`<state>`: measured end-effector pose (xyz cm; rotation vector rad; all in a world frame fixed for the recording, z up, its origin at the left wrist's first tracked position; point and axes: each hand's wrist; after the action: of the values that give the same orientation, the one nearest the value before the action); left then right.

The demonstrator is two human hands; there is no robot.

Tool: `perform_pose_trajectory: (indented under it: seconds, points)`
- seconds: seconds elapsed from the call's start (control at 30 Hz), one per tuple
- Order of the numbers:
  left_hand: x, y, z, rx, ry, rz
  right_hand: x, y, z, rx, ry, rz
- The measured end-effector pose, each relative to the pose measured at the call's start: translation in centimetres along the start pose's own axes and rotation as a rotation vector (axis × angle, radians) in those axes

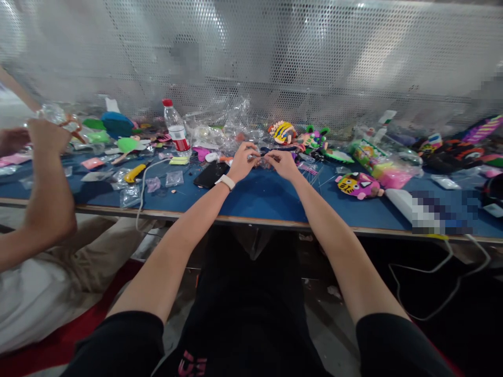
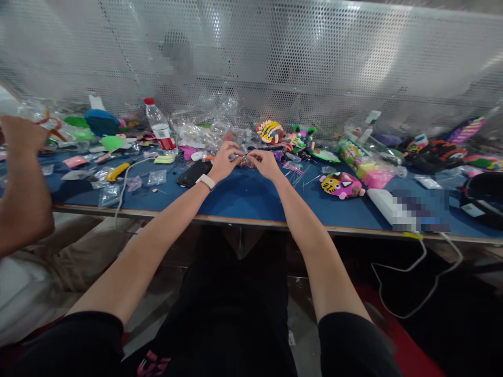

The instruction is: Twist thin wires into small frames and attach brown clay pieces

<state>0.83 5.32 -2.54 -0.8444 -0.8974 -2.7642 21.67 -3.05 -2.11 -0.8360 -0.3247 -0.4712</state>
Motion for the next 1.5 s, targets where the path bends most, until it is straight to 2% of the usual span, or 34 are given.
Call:
perform_pose_trajectory:
  seconds: [0.2,0.37,0.7,0.8,0.9,1.0,1.1,1.27,1.5]
  points:
    - [-0.3,-0.4,0.0,-0.022,-0.036,-0.025,0.0,-0.1,0.0,0.009,-0.002,-0.001]
    - [-0.4,-1.3,0.0,-0.075,-0.116,-0.068,0.0,-0.2,-0.1,-0.008,-0.037,0.025]
    - [-0.4,-1.9,0.2,-0.05,-0.249,-0.144,0.1,0.4,-0.1,-0.052,-0.05,0.073]
    - [-0.3,-1.7,0.2,0.004,-0.22,-0.156,-0.1,0.5,-0.1,-0.065,-0.023,0.082]
    - [-0.4,-1.4,0.0,0.099,-0.168,-0.222,-0.9,0.5,0.0,-0.136,0.068,0.166]
    - [-0.5,-1.0,-0.2,0.176,-0.204,-0.342,-1.8,0.5,0.1,-0.211,0.164,0.293]
    - [-0.3,-0.8,-0.3,0.192,-0.243,-0.382,-2.2,0.4,0.2,-0.247,0.164,0.339]
    - [-0.1,-0.4,-0.4,0.184,-0.189,-0.312,-2.1,0.5,0.0,-0.221,0.14,0.286]
    - [-0.6,-0.6,-0.4,0.207,-0.153,-0.304,-2.9,0.6,0.1,-0.243,0.201,0.246]
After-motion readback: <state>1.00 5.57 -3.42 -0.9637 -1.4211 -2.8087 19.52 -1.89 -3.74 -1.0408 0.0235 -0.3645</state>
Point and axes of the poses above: each hand's wrist, its own z-axis towards the middle knuckle, its own x-axis out of the back of the hand, y = z × x, and after that the axes turned 5 degrees about x, right-handed
